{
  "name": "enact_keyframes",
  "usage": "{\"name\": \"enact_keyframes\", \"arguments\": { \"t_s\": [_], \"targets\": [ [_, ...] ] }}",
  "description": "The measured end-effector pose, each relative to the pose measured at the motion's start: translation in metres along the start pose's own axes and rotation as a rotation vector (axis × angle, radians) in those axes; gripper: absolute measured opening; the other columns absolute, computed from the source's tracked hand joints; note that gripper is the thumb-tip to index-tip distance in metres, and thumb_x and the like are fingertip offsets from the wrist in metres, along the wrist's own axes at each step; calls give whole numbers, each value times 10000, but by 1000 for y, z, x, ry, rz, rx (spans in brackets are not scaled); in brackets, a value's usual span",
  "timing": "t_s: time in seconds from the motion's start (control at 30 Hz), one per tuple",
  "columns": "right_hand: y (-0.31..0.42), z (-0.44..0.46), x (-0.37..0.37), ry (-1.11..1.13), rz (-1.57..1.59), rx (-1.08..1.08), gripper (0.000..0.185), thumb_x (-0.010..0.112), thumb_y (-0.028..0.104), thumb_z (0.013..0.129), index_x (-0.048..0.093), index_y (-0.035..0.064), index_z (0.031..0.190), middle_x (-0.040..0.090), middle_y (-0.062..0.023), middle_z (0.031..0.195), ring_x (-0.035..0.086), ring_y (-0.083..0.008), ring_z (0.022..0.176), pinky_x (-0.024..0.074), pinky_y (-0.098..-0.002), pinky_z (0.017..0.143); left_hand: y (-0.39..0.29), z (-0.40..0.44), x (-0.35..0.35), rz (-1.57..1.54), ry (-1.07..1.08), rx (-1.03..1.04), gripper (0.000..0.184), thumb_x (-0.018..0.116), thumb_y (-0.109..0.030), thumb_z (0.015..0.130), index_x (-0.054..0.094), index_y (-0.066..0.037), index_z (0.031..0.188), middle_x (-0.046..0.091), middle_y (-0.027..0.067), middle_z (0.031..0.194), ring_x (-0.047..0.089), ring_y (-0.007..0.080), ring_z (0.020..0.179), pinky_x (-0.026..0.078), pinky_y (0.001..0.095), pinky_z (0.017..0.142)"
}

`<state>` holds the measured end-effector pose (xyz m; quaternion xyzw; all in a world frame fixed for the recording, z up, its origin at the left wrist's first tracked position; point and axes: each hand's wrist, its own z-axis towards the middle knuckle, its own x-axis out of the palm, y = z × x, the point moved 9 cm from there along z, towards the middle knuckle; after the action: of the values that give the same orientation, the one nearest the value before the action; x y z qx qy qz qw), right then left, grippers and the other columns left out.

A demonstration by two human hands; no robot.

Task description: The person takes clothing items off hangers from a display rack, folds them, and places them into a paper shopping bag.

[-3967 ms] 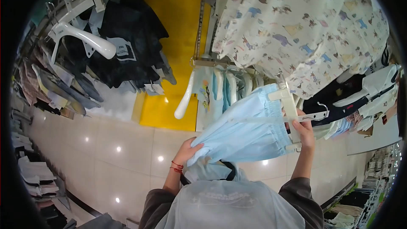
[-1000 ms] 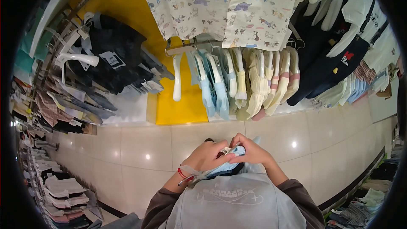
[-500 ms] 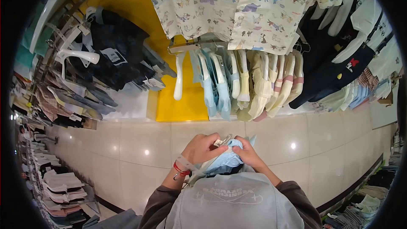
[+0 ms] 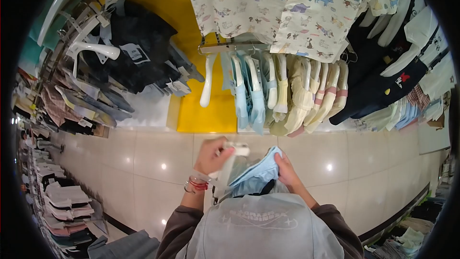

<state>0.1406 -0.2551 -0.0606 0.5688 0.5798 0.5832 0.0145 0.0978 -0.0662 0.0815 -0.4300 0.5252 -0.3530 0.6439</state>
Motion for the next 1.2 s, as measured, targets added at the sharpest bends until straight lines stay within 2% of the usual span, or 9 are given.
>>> {"name": "enact_keyframes", "arguments": {
  "t_s": [0.13, 0.23, 0.4, 0.47, 0.53, 0.7, 0.73, 1.03, 1.2],
  "targets": [
    [2, -7, 1, 89, 131, 35, 293, 486, 267, 927, 416, 64, 1126, 534, -83, 1034, 579, -163, 870, 513, -324, 780, 71, -8, -40, -470, -302, -199, 237, 531, -233, 885, 584, -4, 850, 561, -27, 712, 480, 49, 641, 389, 209, 561],
    [-4, -4, 13, 106, -117, 9, 277, 492, 234, 919, 404, 79, 1131, 532, -93, 1067, 580, -153, 830, 511, -286, 743, 58, -8, -28, -333, -378, -134, 244, 482, -231, 915, 575, -7, 888, 548, -41, 776, 462, 35, 697, 375, 193, 591],
    [3, -10, 95, 409, -478, -181, 374, 565, 129, 864, 399, 53, 1191, 546, -82, 1093, 559, -94, 824, 451, -209, 726, 60, 9, 35, -388, 12, -179, 256, 456, -236, 932, 562, -5, 898, 538, -13, 756, 479, 81, 703, 407, 250, 625],
    [-16, -12, 103, 370, -480, 43, 335, 580, 135, 865, 457, 40, 1162, 560, -53, 1075, 533, -94, 915, 441, -236, 764, 58, 8, 58, -430, 139, -231, 257, 448, -231, 937, 555, -1, 903, 551, 4, 756, 494, 97, 714, 415, 262, 636],
    [-40, -13, 97, 332, -393, 249, 291, 602, 154, 860, 538, 7, 1103, 595, -25, 1003, 541, -87, 915, 440, -243, 771, 49, 2, 66, -391, 127, -222, 210, 448, -201, 938, 526, -11, 894, 523, 13, 770, 476, 87, 727, 411, 249, 653],
    [-37, -4, 81, 227, -328, 134, 252, 581, 168, 877, 553, 1, 1063, 620, -40, 937, 575, -93, 842, 470, -240, 743, 90, -41, 45, -330, 68, -193, 270, 429, -255, 942, 534, -6, 931, 576, 76, 837, 533, 136, 750, 439, 274, 694],
    [-33, 0, 77, 181, -280, 136, 241, 575, 170, 882, 555, 1, 1053, 623, -45, 928, 582, -96, 825, 478, -240, 731, 103, -55, 36, -339, 91, -298, 257, 439, -241, 935, 543, -6, 949, 580, 60, 847, 547, 141, 777, 447, 273, 710],
    [-18, 10, 58, 53, -13, 162, 215, 561, 205, 894, 563, 28, 1016, 629, -55, 891, 608, -102, 768, 504, -238, 665, 43, -94, 24, 177, -13, -177, 404, 655, -385, 782, 544, -14, 898, 581, 115, 770, 579, 259, 664, 464, 316, 587],
    [-8, 5, 59, 72, -59, 196, 215, 566, 203, 890, 563, 30, 1018, 631, -54, 898, 610, -103, 770, 506, -239, 673, 13, -80, 30, 486, 124, -28, 428, 657, -431, 750, 510, -31, 791, 548, 101, 689, 556, 298, 625, 440, 369, 538]
  ]
}}
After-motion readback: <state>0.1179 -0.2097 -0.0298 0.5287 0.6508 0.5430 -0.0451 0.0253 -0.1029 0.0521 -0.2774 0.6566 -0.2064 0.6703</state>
